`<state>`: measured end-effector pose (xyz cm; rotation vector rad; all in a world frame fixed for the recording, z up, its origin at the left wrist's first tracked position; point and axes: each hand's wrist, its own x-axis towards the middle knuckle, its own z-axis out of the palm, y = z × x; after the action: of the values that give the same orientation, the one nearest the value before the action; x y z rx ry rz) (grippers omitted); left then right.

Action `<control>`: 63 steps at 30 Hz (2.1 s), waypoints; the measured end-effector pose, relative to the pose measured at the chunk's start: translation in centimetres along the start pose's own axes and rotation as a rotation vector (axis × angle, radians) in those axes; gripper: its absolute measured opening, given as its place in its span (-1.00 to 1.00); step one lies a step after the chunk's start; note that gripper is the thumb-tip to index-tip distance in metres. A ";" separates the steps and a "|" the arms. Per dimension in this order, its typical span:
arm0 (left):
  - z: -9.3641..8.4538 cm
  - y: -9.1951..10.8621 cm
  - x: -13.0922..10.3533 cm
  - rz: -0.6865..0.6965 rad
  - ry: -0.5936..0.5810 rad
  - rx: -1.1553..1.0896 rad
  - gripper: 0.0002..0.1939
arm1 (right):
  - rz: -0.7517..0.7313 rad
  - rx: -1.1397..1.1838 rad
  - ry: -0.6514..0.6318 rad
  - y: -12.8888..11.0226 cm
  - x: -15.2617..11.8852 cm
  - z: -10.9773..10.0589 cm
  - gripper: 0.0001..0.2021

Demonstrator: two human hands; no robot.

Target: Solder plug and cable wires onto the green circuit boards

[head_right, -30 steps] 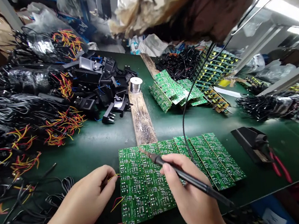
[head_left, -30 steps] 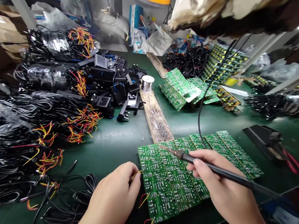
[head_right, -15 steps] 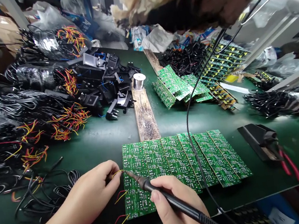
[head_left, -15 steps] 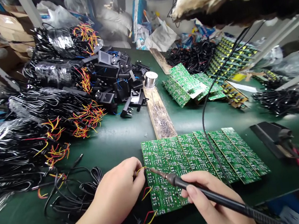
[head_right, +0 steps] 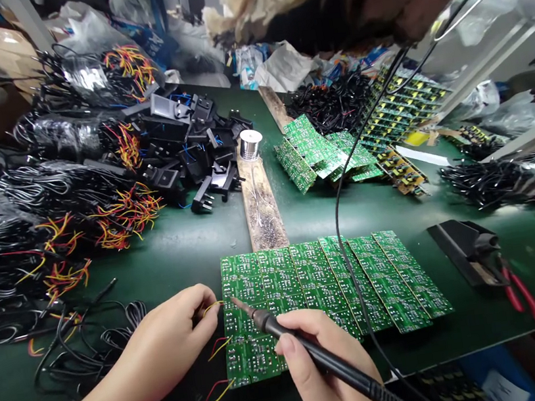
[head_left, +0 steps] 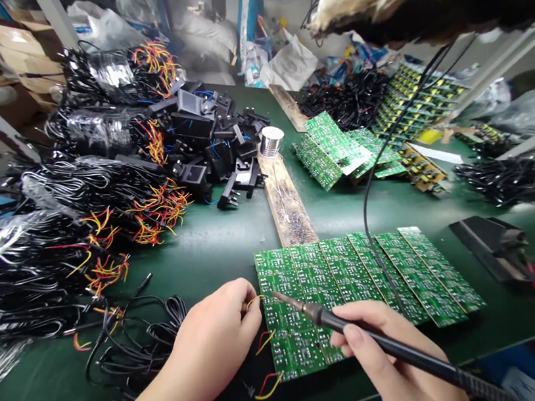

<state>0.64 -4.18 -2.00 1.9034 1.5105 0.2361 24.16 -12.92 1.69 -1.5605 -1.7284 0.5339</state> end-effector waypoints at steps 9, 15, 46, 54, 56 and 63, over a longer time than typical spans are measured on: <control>0.2 -0.3 0.0 -0.005 -0.005 0.002 -0.82 | -0.074 0.036 0.090 0.0 1.4 2.6 -0.81; 0.2 -0.2 0.0 0.016 0.001 -0.003 -0.82 | -0.167 0.127 -0.014 -0.4 3.8 6.2 -0.63; 0.5 0.3 -0.5 0.162 0.058 0.102 -0.76 | -0.156 0.119 -0.023 0.7 3.1 4.2 -0.64; 1.2 0.0 -0.6 0.146 0.091 0.185 -0.78 | 0.104 0.060 0.047 1.8 0.1 -1.3 -0.80; 1.2 0.0 -0.6 0.146 0.091 0.175 -0.78 | 0.145 0.104 0.011 1.8 -0.2 -1.5 -0.81; 1.4 -0.2 -0.6 0.192 0.122 0.197 -0.77 | 0.191 0.196 -0.059 1.6 0.3 -0.5 -0.81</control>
<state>1.01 -5.30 -3.00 2.2296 1.4753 0.3035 25.57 -12.46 0.89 -1.5896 -1.5270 0.8265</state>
